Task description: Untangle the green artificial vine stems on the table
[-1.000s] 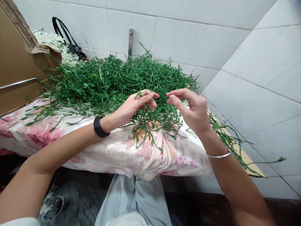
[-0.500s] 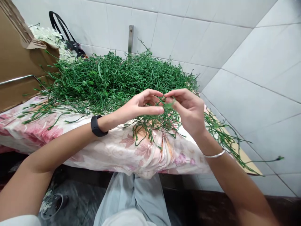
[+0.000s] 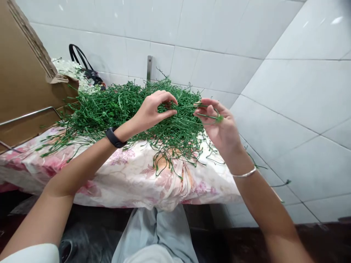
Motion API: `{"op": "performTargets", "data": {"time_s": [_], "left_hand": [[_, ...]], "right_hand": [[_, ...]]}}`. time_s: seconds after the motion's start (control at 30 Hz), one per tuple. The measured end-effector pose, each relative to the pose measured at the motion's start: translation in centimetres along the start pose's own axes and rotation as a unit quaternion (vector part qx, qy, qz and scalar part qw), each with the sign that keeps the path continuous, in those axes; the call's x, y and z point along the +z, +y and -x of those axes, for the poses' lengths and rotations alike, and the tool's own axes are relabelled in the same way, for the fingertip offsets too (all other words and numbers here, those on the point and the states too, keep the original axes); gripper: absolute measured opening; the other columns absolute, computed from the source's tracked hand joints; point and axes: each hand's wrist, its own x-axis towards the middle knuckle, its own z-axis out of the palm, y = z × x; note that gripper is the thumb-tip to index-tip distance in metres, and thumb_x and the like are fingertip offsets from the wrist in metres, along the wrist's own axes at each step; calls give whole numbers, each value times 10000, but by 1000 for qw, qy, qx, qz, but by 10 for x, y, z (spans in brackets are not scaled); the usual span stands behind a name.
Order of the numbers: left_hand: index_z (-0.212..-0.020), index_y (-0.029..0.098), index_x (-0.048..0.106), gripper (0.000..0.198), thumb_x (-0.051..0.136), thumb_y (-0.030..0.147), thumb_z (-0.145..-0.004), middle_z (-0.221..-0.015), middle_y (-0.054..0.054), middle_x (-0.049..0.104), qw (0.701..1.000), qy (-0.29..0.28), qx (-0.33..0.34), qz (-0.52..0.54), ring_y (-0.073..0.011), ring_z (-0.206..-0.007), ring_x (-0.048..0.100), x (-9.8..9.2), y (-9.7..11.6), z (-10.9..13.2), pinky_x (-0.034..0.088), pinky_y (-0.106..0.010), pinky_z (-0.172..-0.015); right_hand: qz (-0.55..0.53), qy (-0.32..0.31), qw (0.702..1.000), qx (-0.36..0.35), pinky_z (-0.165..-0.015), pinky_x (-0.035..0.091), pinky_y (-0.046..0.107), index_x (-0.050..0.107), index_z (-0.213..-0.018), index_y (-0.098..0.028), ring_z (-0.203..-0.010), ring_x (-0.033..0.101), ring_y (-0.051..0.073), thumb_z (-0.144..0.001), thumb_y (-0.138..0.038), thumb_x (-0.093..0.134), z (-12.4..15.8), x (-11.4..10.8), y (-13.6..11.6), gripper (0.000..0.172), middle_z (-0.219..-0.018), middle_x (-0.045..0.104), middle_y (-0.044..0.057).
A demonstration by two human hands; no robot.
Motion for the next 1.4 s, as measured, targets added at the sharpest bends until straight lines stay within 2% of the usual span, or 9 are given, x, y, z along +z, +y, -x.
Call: {"op": "performTargets", "data": {"time_s": [0.33, 0.5, 0.63, 0.8, 0.93, 1.03, 1.2, 1.3, 1.4], "left_hand": [[-677, 197, 564, 141, 623, 87, -612, -747, -35, 485, 995, 60, 56, -50, -217, -914, 442, -30, -3, -43, 330, -380, -828], [-647, 226, 577, 143, 649, 113, -598, -709, -33, 487, 990, 85, 72, -83, -214, -867, 432, -54, -12, -57, 324, -376, -814], [-625, 240, 573, 153, 665, 122, -596, -671, -25, 472, 986, 102, 89, -98, -207, -829, 431, -74, -14, -65, 323, -373, -810], [-629, 210, 573, 120, 662, 130, -624, -682, -29, 508, 971, 146, 85, -167, -193, -789, 444, -83, -22, -61, 335, -382, -793], [-747, 189, 603, 103, 657, 137, -677, -730, -38, 554, 960, 141, 72, -230, -178, -764, 467, -87, -29, -46, 367, -361, -741], [-865, 188, 590, 205, 674, 148, -682, -844, -52, 578, 946, 181, 68, -259, -203, -863, 488, -94, -31, -35, 372, -386, -816], [-1045, 170, 457, 486, 734, 241, -652, -1013, -100, 555, 943, 319, -76, -55, -202, -966, 530, -92, -31, -23, 440, -334, -807], [-1113, 154, 401, 536, 663, 398, -714, -938, -117, 598, 931, 244, -224, 155, -172, -778, 612, -86, -28, -14, 495, -278, -640], [-1145, 82, 417, 656, 435, 623, -774, -812, -170, 652, 883, 85, -339, 313, -214, -608, 643, -90, -22, -4, 515, -316, -527]], "right_hand": [[89, -69, 994, 2, -699, 513, 299, 456, -1282, -217, -824, 600, 119, -916, -430, 183, -25, -7, -29, 504, -1243, 538, 89], [95, -122, 987, 40, -594, 499, 297, 530, -1203, -163, -734, 599, 138, -761, -320, 605, -48, -18, -40, 475, -1062, 615, 128], [143, -143, 972, 122, -589, 470, 342, 671, -878, -124, -654, 577, 149, -561, -248, 770, -76, -32, -52, 355, -797, 651, 97], [305, -204, 923, 121, -687, 448, 352, 661, -899, -191, -694, 577, 153, -502, -307, 783, -96, -35, -78, 431, -703, 631, 15], [416, -216, 876, 114, -570, 383, 310, 649, -871, -188, -621, 512, 135, -514, -392, 769, -99, -27, -90, 428, -620, 567, 0], [415, -201, 882, 99, -530, 328, 293, 642, -790, -178, -545, 444, 103, -619, -468, 688, -96, -19, -90, 340, -548, 507, -5], [259, -215, 938, 78, -488, 267, 264, 645, -847, -184, -504, 385, 71, -705, -482, 621, -84, -2, -89, 331, -551, 457, -17], [195, -214, 954, 79, -459, 192, 253, 640, -856, -177, -463, 298, 56, -706, -469, 634, -78, 16, -88, 329, -499, 354, -46], [155, -215, 962, 66, -454, 175, 254, 628, -828, -165, -441, 256, 53, -760, -481, 574, -77, 32, -86, 328, -464, 290, -60]]}}
